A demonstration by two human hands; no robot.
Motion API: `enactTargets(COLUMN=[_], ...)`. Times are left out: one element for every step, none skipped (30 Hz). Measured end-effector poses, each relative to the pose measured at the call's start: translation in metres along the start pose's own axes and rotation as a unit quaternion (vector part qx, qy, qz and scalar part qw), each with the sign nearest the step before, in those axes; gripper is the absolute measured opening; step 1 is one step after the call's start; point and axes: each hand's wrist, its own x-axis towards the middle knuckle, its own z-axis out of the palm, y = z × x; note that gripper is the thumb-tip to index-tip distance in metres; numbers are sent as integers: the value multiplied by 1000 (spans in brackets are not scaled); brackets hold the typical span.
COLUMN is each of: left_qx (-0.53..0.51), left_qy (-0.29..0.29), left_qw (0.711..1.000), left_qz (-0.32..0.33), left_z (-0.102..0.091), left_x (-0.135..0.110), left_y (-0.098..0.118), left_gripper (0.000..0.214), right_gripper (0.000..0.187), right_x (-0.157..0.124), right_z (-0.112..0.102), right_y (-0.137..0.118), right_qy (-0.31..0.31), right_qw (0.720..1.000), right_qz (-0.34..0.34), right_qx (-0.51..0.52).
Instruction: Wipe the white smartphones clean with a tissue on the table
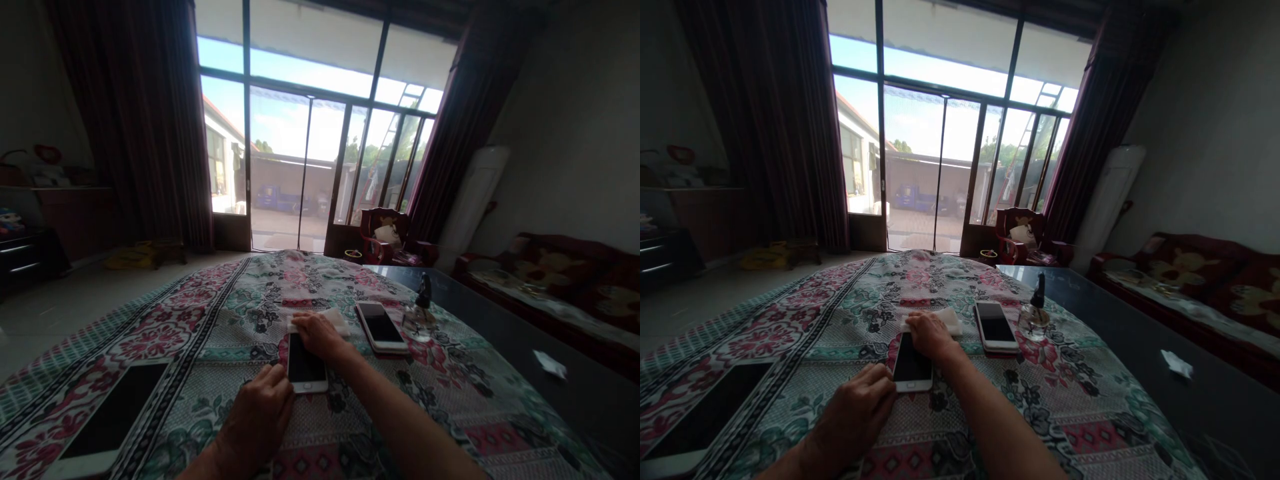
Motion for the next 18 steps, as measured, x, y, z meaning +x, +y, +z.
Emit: enactTargets(left_qx=[0,0,0,1,3,6,10,13,16,18,21,23,26,29,31,35,38,41], left_qy=[2,5,7,9,11,13,15,15,15,14,12,9,5,1,-3,-7,-10,-12], left_qw=[1000,1000,1000,1000,1000,999,999,999,999,999,999,999,999,999,999,999,999,999], left_qz=[-7,-13,-20,-24,-28,-28,-27,-26,-27,-27,-27,-27,-26,-24,-23,-22,-22,-22], left_z=[0,0,0,0,0,0,0,0,0,1,1,1,1,1,2,2,2,2], left_x=[0,0,0,-1,-1,0,0,0,-1,-1,-1,-1,-1,-1,-1,-1,0,0], left_y=[0,0,0,0,0,0,0,0,0,-1,-1,-1,-1,-1,-2,-2,-2,-2], left_gripper=[23,22,22,23,23,23,23,23,22,21,20,20,20,20,21,22,24,25], right_gripper=[27,28,28,29,30,30,29,29,29,29,30,29,29,30,30,31,32,32], right_x=[1,0,-4,-9,-17,-26,-35,-45,-55,-64,-71,-77,-80,-80,-78,-74,-68,-60], right_z=[1,1,0,-2,-4,-7,-10,-14,-17,-19,-21,-23,-23,-23,-23,-22,-21,-20], right_y=[0,0,-2,-5,-9,-14,-19,-24,-30,-34,-38,-40,-41,-39,-36,-31,-24,-17], right_qy=[3,4,2,-2,-5,-15,-19,-23,-33,-42,-46,-49,-49,-45,-38,-28,-14,-2], right_qw=[1000,1000,1000,1000,999,998,997,996,994,993,991,990,989,990,991,992,994,996], right_qz=[4,3,-5,-19,-35,-54,-69,-79,-93,-103,-109,-115,-118,-117,-112,-101,-87,-72], right_qx=[-2,-3,-3,-1,3,10,19,31,42,51,59,66,70,71,69,64,57,49])
